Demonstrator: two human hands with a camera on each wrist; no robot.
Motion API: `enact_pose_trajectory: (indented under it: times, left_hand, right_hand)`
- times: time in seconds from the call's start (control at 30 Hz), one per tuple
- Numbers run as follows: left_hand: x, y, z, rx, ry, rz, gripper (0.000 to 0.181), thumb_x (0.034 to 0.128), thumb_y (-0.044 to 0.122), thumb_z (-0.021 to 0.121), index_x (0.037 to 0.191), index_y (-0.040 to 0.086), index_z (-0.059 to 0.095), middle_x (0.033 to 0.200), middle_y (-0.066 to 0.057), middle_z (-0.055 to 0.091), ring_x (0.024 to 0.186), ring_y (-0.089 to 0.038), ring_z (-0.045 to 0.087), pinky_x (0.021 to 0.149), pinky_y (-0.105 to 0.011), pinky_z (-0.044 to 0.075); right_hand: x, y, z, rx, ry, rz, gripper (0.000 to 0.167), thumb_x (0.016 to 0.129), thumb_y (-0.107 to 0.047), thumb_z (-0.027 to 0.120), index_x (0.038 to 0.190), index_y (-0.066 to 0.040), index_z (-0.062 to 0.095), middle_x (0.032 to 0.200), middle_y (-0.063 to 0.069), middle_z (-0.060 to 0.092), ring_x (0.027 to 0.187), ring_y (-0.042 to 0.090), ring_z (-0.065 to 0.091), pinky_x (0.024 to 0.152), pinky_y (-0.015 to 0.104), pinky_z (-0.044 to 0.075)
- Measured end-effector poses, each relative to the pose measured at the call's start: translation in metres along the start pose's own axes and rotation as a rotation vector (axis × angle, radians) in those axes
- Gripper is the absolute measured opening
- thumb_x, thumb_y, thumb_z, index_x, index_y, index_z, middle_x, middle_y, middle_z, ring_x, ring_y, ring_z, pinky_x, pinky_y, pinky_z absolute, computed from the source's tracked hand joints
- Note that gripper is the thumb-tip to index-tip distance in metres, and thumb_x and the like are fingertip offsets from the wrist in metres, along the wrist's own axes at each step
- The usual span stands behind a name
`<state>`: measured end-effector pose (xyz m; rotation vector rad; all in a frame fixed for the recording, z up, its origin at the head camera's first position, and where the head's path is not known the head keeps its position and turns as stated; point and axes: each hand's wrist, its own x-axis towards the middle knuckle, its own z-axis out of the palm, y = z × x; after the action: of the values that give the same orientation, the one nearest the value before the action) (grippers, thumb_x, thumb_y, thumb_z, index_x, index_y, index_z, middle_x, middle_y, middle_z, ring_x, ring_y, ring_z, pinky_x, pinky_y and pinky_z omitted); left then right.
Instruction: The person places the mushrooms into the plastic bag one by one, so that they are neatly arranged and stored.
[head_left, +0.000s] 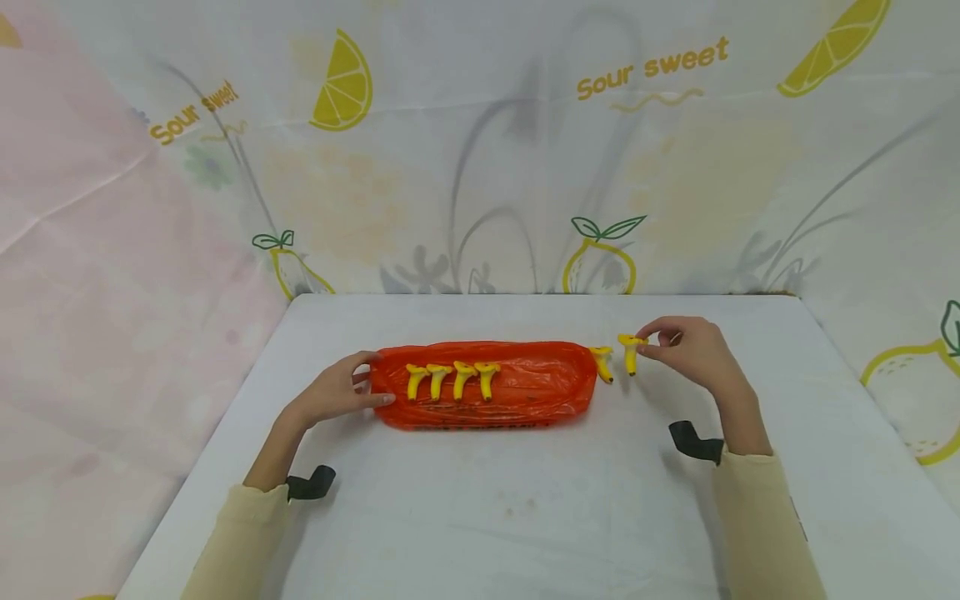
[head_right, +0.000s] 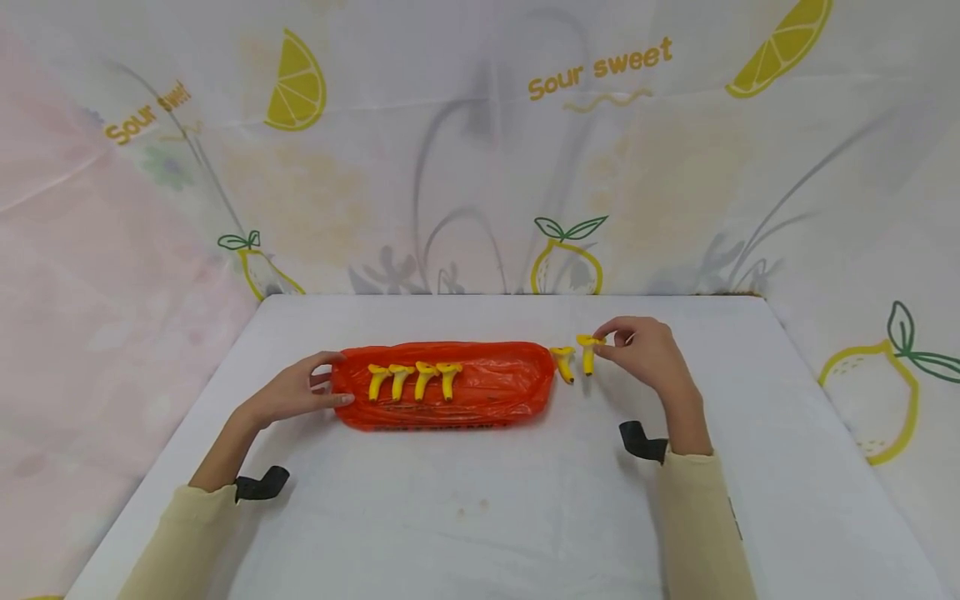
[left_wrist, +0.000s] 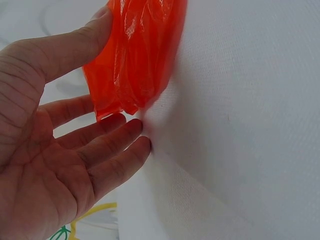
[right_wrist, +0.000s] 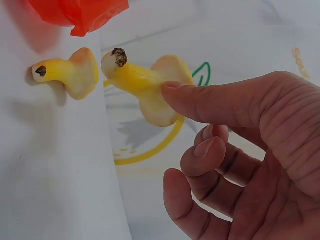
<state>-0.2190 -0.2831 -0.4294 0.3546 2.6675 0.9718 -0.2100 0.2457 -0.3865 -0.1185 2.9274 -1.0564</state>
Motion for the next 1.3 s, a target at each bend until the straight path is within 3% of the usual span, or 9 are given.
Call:
enact_pose_trajectory:
  times: [0.3,0.67,1.3]
  left_hand:
    - [0.0,-0.001,0.001,0.006,0.0,-0.004,0.085,0.0817,0.043,0.079,0.144,0.0,0.04,0.146,-0.024,0.042,0.13,-0.044,0.045,0.097,-0.053,0.048]
    - [0.0,-0.001,0.001,0.01,0.005,0.002,0.084,0.0816,0.041,0.079,0.143,0.0,0.04,0.145,-0.024,0.043,0.129,-0.044,0.045,0.097,-0.052,0.049]
    - [0.0,-0.003,0.002,-0.003,0.01,0.008,0.082,0.0819,0.041,0.079,0.143,0.0,0.041,0.145,-0.023,0.043,0.13,-0.043,0.045,0.097,-0.052,0.048]
  right_hand:
    - [-0.006,-0.01,-0.006,0.093,0.02,-0.008,0.027,0.089,-0.029,0.074,0.106,-0.009,0.072,0.086,0.009,0.049,0.077,0.025,0.051,0.056,0.029,0.042]
    - [-0.003,-0.019,0.002,0.264,0.054,-0.097,0.025,0.088,-0.026,0.077,0.103,-0.007,0.073,0.079,0.01,0.047,0.064,0.019,0.053,0.054,0.029,0.048]
    - [0.009,-0.04,0.022,0.36,-0.027,-0.113,0.027,0.088,-0.023,0.077,0.106,-0.004,0.072,0.079,0.011,0.045,0.069,0.022,0.053,0.058,0.028,0.052]
